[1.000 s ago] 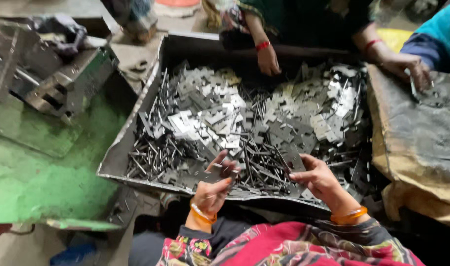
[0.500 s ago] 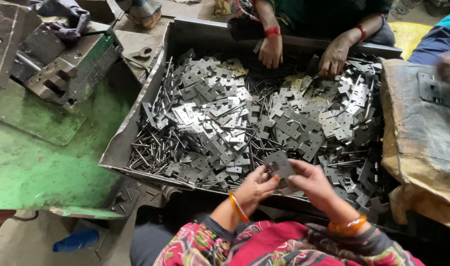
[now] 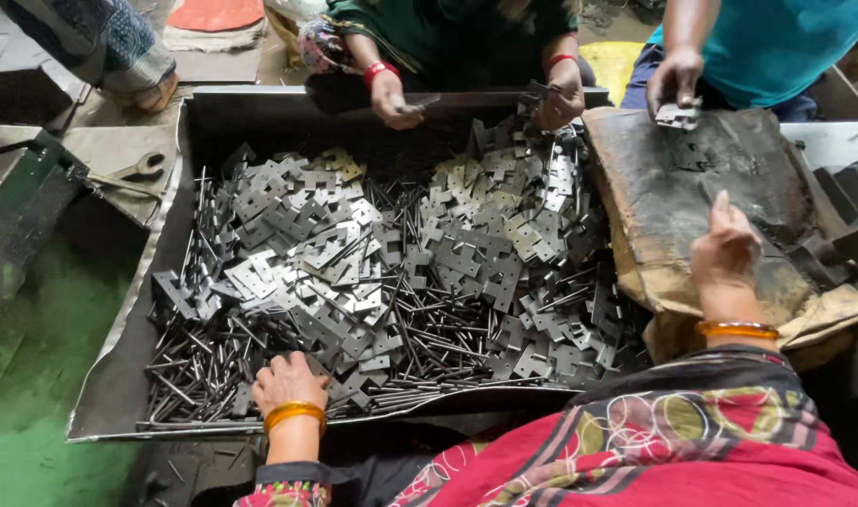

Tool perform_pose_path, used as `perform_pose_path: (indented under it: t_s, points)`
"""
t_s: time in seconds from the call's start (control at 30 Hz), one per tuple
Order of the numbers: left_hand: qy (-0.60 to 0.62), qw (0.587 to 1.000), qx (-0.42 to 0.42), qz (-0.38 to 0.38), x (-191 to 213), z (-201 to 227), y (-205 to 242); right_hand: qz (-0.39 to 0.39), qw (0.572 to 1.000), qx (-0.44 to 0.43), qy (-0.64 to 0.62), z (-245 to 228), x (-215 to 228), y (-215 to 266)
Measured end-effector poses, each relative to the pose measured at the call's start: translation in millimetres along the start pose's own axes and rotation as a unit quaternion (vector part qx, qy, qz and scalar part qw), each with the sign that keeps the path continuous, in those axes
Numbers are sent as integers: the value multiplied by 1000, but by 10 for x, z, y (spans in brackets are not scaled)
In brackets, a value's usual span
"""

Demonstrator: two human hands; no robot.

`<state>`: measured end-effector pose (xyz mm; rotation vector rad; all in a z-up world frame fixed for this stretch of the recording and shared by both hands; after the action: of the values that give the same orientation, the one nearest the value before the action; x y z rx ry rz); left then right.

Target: The person sits on the floor and assembles metal hinges by inserting pins into hinge plates. They pick up plates and pins from a large metal bin, align them, and push the pins through the holes to form complete hinges.

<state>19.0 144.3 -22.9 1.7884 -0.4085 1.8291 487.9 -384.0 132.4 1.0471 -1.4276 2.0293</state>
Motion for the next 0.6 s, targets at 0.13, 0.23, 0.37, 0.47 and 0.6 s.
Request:
perform_pose_path:
  t_s: [0.13, 0.23, 0.37, 0.47, 0.6]
  points:
    - [150, 975, -141, 89, 34, 257, 74, -163, 984, -51, 50, 59, -178, 38]
    - [329, 904, -248, 117, 39, 587, 228, -202, 979, -3, 18, -611, 71, 84]
    - [789, 589, -172, 9, 103, 826, 178, -67, 931, 316, -173, -2484, 583, 435]
    - [953, 269, -89, -105, 376, 926, 255, -165, 869, 429, -184, -3120, 463, 871]
    - [969, 213, -45, -119, 828, 816, 145, -264, 830, 472, -139, -3336, 129, 1045]
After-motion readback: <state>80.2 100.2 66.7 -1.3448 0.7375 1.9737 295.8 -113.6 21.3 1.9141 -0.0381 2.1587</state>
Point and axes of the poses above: each hand's wrist, its own y-axis away from the middle knuckle, its own x-axis out of the back of the hand, z = x × y, the point moved 10 cm from there along -y, towards the middle knuckle, and after that the axes turned 8 degrees about y, right-handed, at the moved point
